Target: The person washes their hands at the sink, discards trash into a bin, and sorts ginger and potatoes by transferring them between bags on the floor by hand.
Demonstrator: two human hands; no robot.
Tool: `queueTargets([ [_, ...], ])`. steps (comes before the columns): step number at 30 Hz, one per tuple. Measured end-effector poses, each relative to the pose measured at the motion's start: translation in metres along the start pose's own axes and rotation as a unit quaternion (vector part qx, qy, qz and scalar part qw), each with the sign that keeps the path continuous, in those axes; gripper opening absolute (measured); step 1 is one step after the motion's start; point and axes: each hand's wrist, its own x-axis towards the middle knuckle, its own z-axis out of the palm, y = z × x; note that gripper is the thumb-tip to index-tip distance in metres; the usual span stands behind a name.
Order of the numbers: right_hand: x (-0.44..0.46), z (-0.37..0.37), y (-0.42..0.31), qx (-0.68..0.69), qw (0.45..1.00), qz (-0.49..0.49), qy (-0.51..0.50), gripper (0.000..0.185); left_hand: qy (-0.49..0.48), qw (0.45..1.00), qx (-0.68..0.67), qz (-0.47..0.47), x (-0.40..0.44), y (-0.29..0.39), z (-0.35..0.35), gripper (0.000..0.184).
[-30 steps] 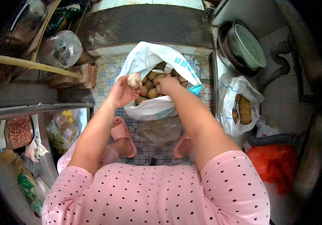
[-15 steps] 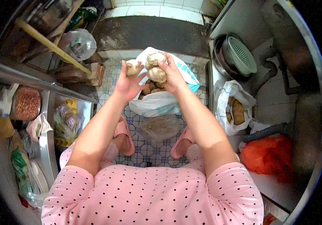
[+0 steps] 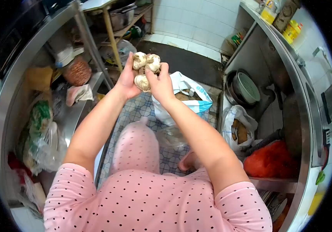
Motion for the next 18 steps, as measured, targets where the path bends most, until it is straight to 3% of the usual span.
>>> queueTargets([
  [2, -0.008, 0.006, -0.01, -0.083, 0.996, 0.01, -0.042, 0.035, 0.009, 1.0, -0.018, -0.001, -0.021, 0.004, -0.007, 0.068],
  [4, -0.011, 0.015, -0.003, 0.044, 0.999, -0.006, -0.018, 0.038, -0.009, 0.999, -0.038, 0.006, -0.032, 0.0, -0.012, 0.064],
  [7, -0.016, 0.011, -0.006, 0.236, 0.971, 0.025, 0.023, 0.044, 0.034, 0.997, 0.052, 0.054, -0.027, -0.018, 0.007, 0.06],
  [11, -0.008, -0.029, 0.014, 0.505, 0.857, 0.103, 0.014, 0.049, 0.034, 0.997, 0.045, 0.046, -0.006, -0.036, 0.023, 0.058],
  [13, -0.014, -0.054, 0.018, 0.548, 0.826, 0.13, -0.012, 0.056, 0.054, 0.997, 0.026, 0.041, 0.002, -0.049, 0.032, 0.066],
  [18, -0.01, -0.092, 0.065, 0.596, 0.778, 0.182, 0.07, 0.065, 0.107, 0.994, 0.006, 0.02, 0.036, -0.097, 0.031, 0.064],
])
